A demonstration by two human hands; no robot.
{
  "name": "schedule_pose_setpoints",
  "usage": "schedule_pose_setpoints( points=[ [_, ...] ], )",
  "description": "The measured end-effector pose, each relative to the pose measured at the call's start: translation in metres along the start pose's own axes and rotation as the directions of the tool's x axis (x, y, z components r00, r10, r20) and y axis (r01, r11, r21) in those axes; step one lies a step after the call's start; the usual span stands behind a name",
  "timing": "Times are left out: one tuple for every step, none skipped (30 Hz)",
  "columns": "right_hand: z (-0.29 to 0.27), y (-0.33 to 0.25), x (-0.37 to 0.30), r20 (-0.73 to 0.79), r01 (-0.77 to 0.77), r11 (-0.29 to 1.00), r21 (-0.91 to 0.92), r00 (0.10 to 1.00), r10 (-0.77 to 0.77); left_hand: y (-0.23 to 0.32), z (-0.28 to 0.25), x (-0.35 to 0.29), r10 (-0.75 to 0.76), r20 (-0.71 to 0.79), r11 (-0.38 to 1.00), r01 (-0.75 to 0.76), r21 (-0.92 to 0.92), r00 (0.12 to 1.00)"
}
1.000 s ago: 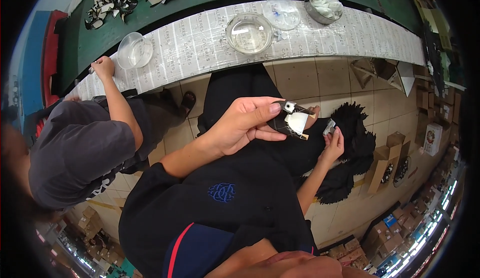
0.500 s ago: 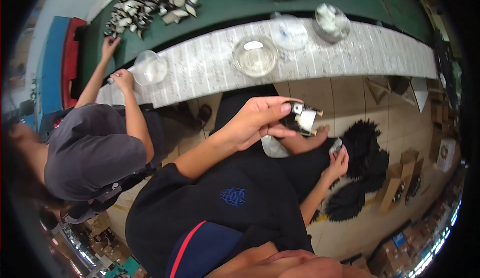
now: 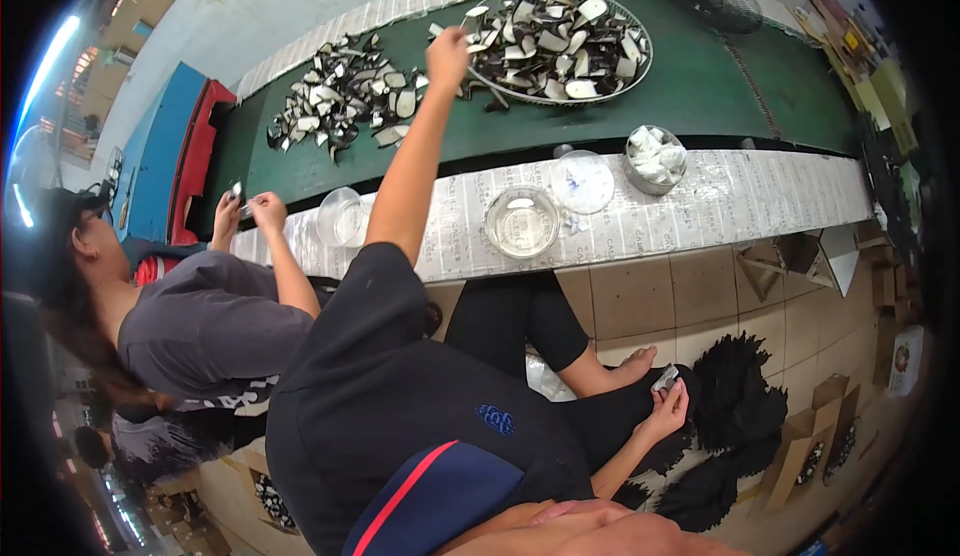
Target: Manually assemble and glue small components for footwear manufacturing at a production bench.
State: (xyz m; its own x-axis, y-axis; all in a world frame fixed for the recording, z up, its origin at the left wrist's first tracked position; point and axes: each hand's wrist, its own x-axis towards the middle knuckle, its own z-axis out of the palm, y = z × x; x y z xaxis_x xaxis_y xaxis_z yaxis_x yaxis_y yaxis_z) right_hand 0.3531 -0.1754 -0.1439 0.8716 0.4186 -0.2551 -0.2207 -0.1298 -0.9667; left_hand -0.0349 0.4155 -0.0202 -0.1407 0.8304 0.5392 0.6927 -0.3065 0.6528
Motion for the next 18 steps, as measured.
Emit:
schedule_pose_setpoints(
  points=[
    [-0.001, 0.001, 0.001, -0.006, 0.004, 1.0, 0.012, 1.0, -0.004, -0.01, -0.008, -0.007, -0.025, 0.06, 0.982, 0.013, 0.186, 0.998],
    [0.006, 0.002, 0.002, 0.02, 0.002, 0.999, 0.032, 1.0, -0.003, -0.041, -0.03, -0.015, -0.015, 0.046, 0.948, 0.0, 0.317, 0.999],
    [0.008, 0.002, 0.004, 0.006, 0.004, 0.999, 0.044, 1.0, -0.004, -0.057, -0.042, -0.029, -0.126, 0.159, 0.843, 0.021, 0.538, 0.979],
    [0.004, 0.0, 0.004, -0.017, 0.012, 1.0, 0.013, 1.0, -0.012, -0.052, -0.042, -0.045, -0.355, 0.302, 0.75, 0.076, 0.658, 0.885],
    [0.002, -0.001, 0.003, -0.021, 0.017, 1.0, -0.012, 1.0, -0.017, -0.051, -0.047, -0.055, -0.435, 0.367, 0.724, 0.076, 0.686, 0.822],
    [0.0, -0.002, 0.002, -0.032, 0.018, 1.0, -0.001, 0.999, -0.018, -0.052, -0.051, -0.064, -0.514, 0.416, 0.693, 0.076, 0.717, 0.75],
    [-0.001, -0.004, 0.001, -0.032, 0.023, 0.999, -0.027, 0.999, -0.024, -0.052, -0.048, -0.072, -0.482, 0.393, 0.721, 0.1, 0.685, 0.783],
    [-0.003, -0.005, 0.0, -0.036, 0.03, 0.998, -0.051, 0.999, -0.032, -0.054, -0.043, -0.078, -0.447, 0.37, 0.753, 0.12, 0.647, 0.814],
    [-0.004, -0.006, 0.0, -0.062, 0.037, 0.999, -0.035, 0.997, -0.039, -0.062, -0.038, -0.082, -0.384, 0.35, 0.784, 0.101, 0.613, 0.854],
    [-0.005, -0.004, 0.003, -0.032, 0.032, 0.998, -0.044, 0.999, -0.034, -0.081, -0.039, -0.084, -0.319, 0.318, 0.811, 0.083, 0.579, 0.893],
    [-0.003, -0.003, 0.002, -0.014, 0.026, 0.999, -0.047, 1.0, -0.027, -0.104, -0.041, -0.081, -0.331, 0.331, 0.824, 0.1, 0.557, 0.883],
    [-0.001, -0.002, 0.001, -0.051, 0.033, 0.999, -0.022, 0.998, -0.034, -0.124, -0.045, -0.076, -0.343, 0.353, 0.838, 0.114, 0.533, 0.871],
    [0.002, -0.002, 0.004, -0.001, 0.033, 0.999, 0.006, 0.999, -0.033, -0.138, -0.061, -0.07, -0.254, 0.327, 0.833, 0.034, 0.552, 0.91],
    [0.008, -0.002, 0.008, 0.056, 0.035, 0.999, 0.034, 0.998, -0.037, -0.17, -0.084, -0.054, -0.294, 0.47, 0.836, -0.014, 0.549, 0.832],
    [0.015, 0.002, 0.012, 0.093, 0.055, 0.996, 0.07, 0.994, -0.061, -0.197, -0.117, -0.048, -0.059, 0.446, 0.963, -0.066, 0.26, 0.893],
    [0.0, 0.004, 0.007, 0.019, 0.101, 0.993, 0.06, 0.995, -0.102, -0.094, -0.079, -0.07, -0.595, 0.388, 0.741, 0.668, -0.073, 0.703],
    [-0.016, 0.006, 0.001, -0.061, 0.113, 0.993, 0.015, 0.992, -0.112, -0.107, -0.027, -0.087, -0.505, 0.527, 0.661, 0.699, -0.273, 0.683],
    [-0.019, 0.005, -0.009, -0.093, 0.1, 0.994, 0.038, 0.991, -0.096, -0.092, -0.032, -0.075, -0.402, 0.588, 0.57, 0.694, -0.439, 0.702]
  ],
)
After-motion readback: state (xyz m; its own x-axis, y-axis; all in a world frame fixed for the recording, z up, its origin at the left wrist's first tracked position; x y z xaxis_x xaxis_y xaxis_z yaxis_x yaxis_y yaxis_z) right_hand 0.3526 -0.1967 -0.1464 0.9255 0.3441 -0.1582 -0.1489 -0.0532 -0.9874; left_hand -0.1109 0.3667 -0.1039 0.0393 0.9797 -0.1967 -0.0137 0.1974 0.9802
